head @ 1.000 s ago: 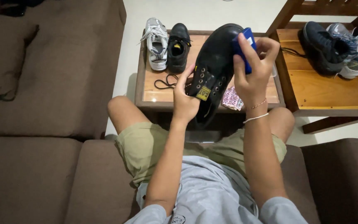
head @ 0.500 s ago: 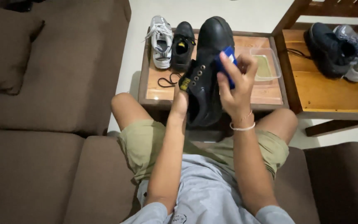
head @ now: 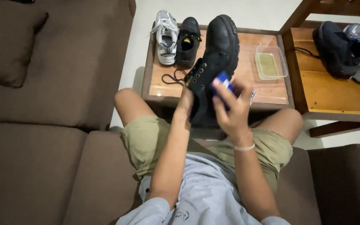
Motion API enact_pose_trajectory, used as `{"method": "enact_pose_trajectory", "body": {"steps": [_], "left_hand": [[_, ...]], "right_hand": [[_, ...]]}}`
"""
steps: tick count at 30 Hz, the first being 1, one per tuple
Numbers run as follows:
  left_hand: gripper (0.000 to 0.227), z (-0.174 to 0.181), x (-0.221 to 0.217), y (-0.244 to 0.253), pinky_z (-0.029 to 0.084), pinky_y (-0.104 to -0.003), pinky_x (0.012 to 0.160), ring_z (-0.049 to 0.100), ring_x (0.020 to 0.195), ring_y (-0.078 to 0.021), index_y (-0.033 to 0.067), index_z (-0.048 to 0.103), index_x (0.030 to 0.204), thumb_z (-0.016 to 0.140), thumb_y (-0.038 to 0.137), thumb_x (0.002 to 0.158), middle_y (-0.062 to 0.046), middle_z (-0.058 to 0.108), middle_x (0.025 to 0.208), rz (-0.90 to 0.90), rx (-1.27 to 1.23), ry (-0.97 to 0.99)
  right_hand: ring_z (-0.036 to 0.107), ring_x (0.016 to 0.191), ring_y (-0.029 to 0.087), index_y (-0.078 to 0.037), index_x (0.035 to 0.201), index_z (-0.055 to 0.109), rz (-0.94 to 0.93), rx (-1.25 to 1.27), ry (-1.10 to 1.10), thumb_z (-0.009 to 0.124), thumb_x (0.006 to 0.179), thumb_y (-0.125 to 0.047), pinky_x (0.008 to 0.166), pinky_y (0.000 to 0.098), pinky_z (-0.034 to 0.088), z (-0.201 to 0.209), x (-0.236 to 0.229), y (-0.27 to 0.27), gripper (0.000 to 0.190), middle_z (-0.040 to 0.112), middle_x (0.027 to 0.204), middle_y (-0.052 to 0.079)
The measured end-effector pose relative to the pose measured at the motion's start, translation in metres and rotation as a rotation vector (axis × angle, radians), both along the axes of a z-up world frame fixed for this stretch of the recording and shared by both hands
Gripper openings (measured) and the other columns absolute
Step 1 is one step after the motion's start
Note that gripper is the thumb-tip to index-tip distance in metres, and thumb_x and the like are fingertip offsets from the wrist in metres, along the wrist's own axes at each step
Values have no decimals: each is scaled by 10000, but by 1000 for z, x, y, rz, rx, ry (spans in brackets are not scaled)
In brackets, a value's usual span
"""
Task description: Brushing a black leather shoe with a blue brush to clean or polish it.
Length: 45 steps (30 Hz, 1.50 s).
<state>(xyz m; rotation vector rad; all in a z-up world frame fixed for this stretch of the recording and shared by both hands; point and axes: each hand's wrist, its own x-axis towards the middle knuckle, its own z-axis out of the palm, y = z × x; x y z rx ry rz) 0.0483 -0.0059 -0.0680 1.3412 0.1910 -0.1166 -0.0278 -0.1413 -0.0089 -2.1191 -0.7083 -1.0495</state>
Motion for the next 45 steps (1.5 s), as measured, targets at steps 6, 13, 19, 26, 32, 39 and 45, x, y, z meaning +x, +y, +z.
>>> {"method": "enact_pose_trajectory", "body": {"steps": [6,13,19,26,32,39,45], "left_hand": [[556,6,4,-9,364,-390,1174,595,1286,-249,191,620,1394,431,536,1001,-173,670,1323,-10,43,132],[285,-25,8,-2,506,-369,859,647,873,-239,24,704,1084,466,170,1027,-128,666,945,-72,-197,-223],[287,-59,26,-1,540,-347,860,682,902,-244,18,652,1214,507,-5,968,-141,687,1011,-43,-345,-352],[327,-34,8,8,551,-331,870,683,941,-225,19,629,1278,561,39,959,-134,694,1072,-107,-430,-293],[386,8,4,1,561,-317,879,684,974,-209,19,610,1333,607,77,952,-128,701,1125,-185,-536,-277],[471,24,-18,16,573,-302,890,686,1012,-190,20,587,1398,662,120,943,-122,708,1186,-222,-622,-219],[1113,22,-20,19,514,-366,1053,396,1473,-295,-26,398,1545,885,-51,545,-196,331,1646,-340,-657,-635]], "right_hand": [[521,1021,342,-285,1332,729,-43,-114,-12,792,835,-198,914,449,454,-54,-20,-7,508,478,1215,162],[455,1006,295,-153,1449,650,-193,58,-177,698,1023,-80,880,401,422,46,13,-1,434,411,1205,132],[480,1026,322,-259,1318,733,-141,-3,-45,739,917,-254,937,433,400,-10,-17,13,401,471,1170,125],[452,972,322,-204,1396,708,-275,-62,-248,744,996,-184,912,455,368,61,24,-15,403,447,1154,132],[465,930,319,-215,1338,731,-227,-66,-153,778,904,-149,873,446,409,19,-9,5,442,459,1134,130],[446,1146,310,-146,1457,594,-206,29,-116,659,1097,-96,961,431,469,65,32,-12,369,361,1240,123],[453,1113,252,-123,1524,525,-191,419,-187,578,1096,-189,1051,415,349,20,42,-6,436,445,1213,142]]}}
